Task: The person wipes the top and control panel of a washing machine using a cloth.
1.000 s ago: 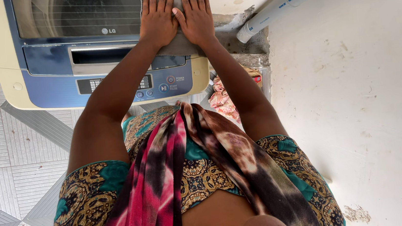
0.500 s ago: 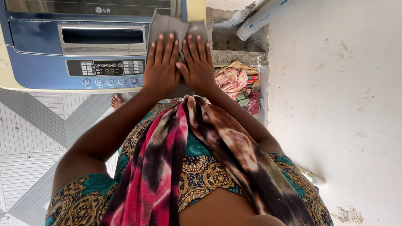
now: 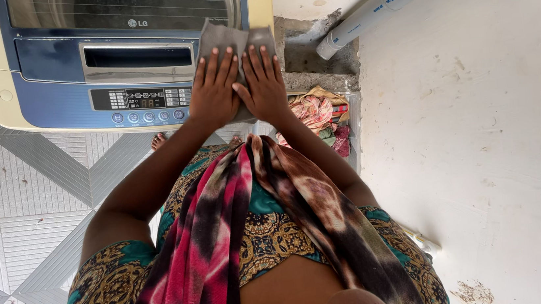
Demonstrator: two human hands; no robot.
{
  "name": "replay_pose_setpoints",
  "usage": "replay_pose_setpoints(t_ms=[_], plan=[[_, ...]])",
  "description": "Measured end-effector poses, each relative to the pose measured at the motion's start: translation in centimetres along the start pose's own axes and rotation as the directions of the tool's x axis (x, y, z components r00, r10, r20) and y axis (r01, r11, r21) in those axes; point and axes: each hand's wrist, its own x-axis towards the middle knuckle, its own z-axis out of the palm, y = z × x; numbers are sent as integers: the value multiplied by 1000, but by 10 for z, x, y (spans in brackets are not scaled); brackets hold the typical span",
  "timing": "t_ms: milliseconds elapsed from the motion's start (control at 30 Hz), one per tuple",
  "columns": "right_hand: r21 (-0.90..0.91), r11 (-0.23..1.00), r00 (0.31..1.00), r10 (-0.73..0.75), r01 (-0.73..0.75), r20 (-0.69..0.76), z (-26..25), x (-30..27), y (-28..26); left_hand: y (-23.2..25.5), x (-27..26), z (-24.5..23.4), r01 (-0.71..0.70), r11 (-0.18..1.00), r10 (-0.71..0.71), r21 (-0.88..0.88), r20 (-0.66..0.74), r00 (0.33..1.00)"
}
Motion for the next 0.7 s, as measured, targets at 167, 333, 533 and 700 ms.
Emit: replay_pose_setpoints(t_ms=[167, 333, 533, 700], plan=[[-16, 998, 996, 66, -66, 51, 1, 60, 19, -27, 45, 9, 80, 996, -79, -32, 23, 997], [-34, 996, 994, 86, -84, 60, -1, 57, 17, -25, 47, 4, 108, 992, -106, -62, 33, 994], [28, 999, 997, 35, -37, 66, -7, -4, -5, 4, -5, -12, 46, 999, -45, -18, 42, 998], [15, 999, 998, -42, 41, 39, -3, -38, -17, 18, -33, -17, -4, 999, 6, -33, 58, 998]])
